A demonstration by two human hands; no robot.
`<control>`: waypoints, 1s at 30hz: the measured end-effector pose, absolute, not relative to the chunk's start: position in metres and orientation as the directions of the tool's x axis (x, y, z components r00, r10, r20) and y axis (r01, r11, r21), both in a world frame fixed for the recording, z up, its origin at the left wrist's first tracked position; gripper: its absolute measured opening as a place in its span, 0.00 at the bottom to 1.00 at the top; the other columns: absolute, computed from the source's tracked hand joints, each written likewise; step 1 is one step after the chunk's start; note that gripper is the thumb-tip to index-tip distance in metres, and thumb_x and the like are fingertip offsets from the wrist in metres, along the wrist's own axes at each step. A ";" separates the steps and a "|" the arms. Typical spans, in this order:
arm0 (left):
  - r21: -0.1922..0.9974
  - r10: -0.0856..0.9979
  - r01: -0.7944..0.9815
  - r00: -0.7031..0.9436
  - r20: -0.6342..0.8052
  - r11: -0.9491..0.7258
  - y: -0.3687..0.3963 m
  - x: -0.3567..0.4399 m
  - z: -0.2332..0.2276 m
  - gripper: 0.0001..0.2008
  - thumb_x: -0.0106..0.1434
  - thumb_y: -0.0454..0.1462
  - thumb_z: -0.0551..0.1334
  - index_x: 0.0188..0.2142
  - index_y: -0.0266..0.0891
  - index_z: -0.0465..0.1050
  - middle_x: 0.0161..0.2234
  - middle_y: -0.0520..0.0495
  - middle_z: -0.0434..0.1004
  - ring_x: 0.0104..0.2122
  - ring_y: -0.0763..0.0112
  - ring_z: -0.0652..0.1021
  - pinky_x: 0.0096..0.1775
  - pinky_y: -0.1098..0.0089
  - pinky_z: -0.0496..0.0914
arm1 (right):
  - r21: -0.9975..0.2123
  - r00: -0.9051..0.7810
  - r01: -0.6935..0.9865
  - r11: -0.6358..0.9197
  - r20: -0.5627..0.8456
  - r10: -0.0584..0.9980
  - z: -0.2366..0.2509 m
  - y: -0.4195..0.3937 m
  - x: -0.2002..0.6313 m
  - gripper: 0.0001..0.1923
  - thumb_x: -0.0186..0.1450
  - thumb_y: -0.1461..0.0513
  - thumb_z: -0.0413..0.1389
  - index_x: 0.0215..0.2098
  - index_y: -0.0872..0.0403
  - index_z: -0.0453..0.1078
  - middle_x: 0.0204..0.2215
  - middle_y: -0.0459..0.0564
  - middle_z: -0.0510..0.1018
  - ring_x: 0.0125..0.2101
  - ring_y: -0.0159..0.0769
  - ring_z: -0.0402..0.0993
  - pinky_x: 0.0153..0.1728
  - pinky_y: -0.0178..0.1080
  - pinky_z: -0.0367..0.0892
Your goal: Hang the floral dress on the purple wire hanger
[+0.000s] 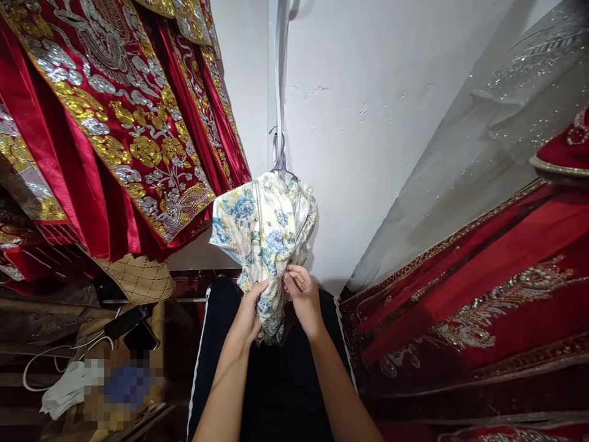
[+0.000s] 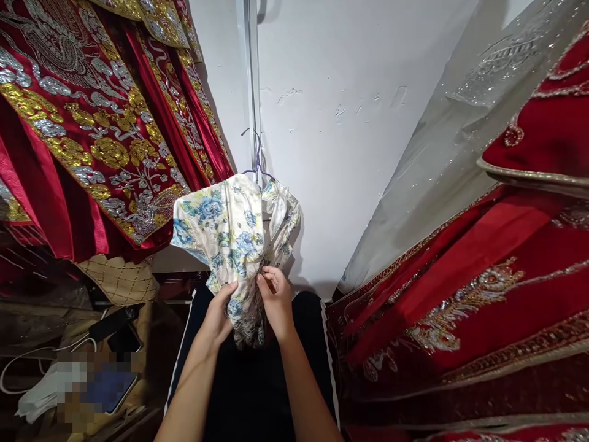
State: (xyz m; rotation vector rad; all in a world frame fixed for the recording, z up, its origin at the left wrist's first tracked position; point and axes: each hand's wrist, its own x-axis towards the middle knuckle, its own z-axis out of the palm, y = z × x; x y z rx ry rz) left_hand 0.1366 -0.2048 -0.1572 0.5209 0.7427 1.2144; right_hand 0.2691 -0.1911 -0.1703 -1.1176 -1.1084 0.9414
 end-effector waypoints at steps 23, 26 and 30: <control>0.915 0.844 0.141 -0.353 0.403 -0.378 -0.210 0.130 -0.183 0.13 0.61 0.42 0.66 0.45 0.48 0.71 0.54 0.44 0.68 0.58 0.56 0.69 0.55 0.63 0.65 | -0.934 -0.105 0.241 0.263 0.245 0.964 -0.148 -0.214 0.284 0.10 0.62 0.60 0.54 0.23 0.51 0.66 0.19 0.44 0.65 0.23 0.35 0.61 0.26 0.37 0.55; 0.951 0.948 0.024 -0.081 0.309 -0.308 -0.217 0.151 -0.179 0.09 0.61 0.41 0.66 0.42 0.49 0.74 0.46 0.45 0.72 0.50 0.57 0.73 0.52 0.64 0.66 | -0.929 -0.113 0.259 0.266 0.244 0.963 -0.142 -0.215 0.282 0.09 0.61 0.61 0.54 0.23 0.51 0.68 0.19 0.44 0.68 0.23 0.35 0.63 0.27 0.38 0.57; 0.980 0.975 -0.033 -0.106 0.194 -0.199 -0.213 0.161 -0.184 0.05 0.62 0.41 0.65 0.39 0.49 0.74 0.37 0.47 0.73 0.42 0.59 0.75 0.47 0.65 0.67 | -0.952 -0.158 0.215 0.220 0.188 0.969 -0.132 -0.218 0.283 0.12 0.64 0.59 0.54 0.24 0.51 0.72 0.20 0.46 0.74 0.23 0.38 0.68 0.28 0.39 0.60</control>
